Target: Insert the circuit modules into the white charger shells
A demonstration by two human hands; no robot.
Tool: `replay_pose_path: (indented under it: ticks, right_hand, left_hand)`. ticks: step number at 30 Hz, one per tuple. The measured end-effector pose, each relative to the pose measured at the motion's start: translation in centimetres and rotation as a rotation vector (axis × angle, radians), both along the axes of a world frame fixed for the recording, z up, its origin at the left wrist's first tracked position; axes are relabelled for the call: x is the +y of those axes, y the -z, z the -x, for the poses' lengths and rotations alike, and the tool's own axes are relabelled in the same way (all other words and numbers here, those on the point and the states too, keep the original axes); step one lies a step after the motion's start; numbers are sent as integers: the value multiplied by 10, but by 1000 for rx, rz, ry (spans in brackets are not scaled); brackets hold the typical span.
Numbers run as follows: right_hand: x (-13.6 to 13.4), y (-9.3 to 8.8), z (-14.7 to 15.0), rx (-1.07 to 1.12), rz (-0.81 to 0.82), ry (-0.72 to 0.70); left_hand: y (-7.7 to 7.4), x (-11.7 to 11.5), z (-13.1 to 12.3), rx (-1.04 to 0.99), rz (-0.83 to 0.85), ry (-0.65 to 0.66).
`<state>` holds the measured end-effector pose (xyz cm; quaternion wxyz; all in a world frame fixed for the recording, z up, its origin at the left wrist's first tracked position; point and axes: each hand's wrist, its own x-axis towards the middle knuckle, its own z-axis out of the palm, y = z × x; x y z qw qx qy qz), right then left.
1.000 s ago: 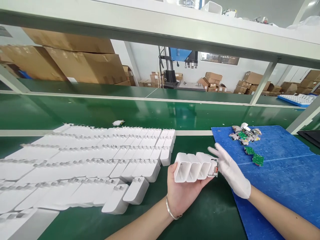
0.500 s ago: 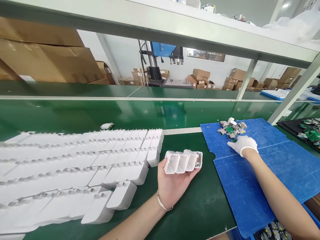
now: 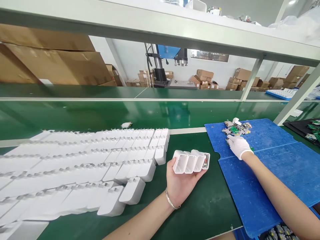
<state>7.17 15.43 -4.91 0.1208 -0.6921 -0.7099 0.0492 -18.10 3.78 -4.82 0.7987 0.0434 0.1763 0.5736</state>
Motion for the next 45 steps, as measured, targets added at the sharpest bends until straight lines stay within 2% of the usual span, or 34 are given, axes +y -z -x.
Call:
replay_pose_path:
  ticks: [5,9,11,13,15,17,21,26,29,34,38,42,45]
  right_hand:
    - [-6,-13,-13,21,93,-140]
    - [-11,-20,-10,24,42,-82]
    - [-15,-23,-10,54,2,-106]
    - [-19,-24,-10,126,59,-284]
    - [-23,-24,-10,163,186,-491]
    - [-26,-21,-9,139,269,-568]
    - [-30,-18,1,159,245,-548]
    - [-45,-29,20,333,57,-554]
    - [-53,-32,25,327,181,-590]
    - [-50,-24,15,297,384,-619]
    - [-42,-14,10,281,335,-536]
    - [-35,-6,14,217,271,-710]
    - [-37,-8,18,271,159,-755]
  left_hand:
    - [-1,-1,-1,-5,-2,8]
    - [-2,-1,-2,-15,-4,15]
    - [-3,0,-2,-21,-12,22]
    - [-3,0,-2,-21,-12,26]
    - [-3,-1,-2,-15,-6,22]
    - [-3,-1,-2,-14,-14,22]
    - [-3,-1,-2,-20,-41,25]
    - [-5,-1,-3,-15,-14,-10]
    - [-4,-1,-3,-15,-28,2]
    - [-2,0,-3,-35,-44,4]
    - [-3,1,-2,-8,-25,-3]
    - [-4,0,-2,-4,-20,2]
    - [-3,0,-2,-3,-28,4]
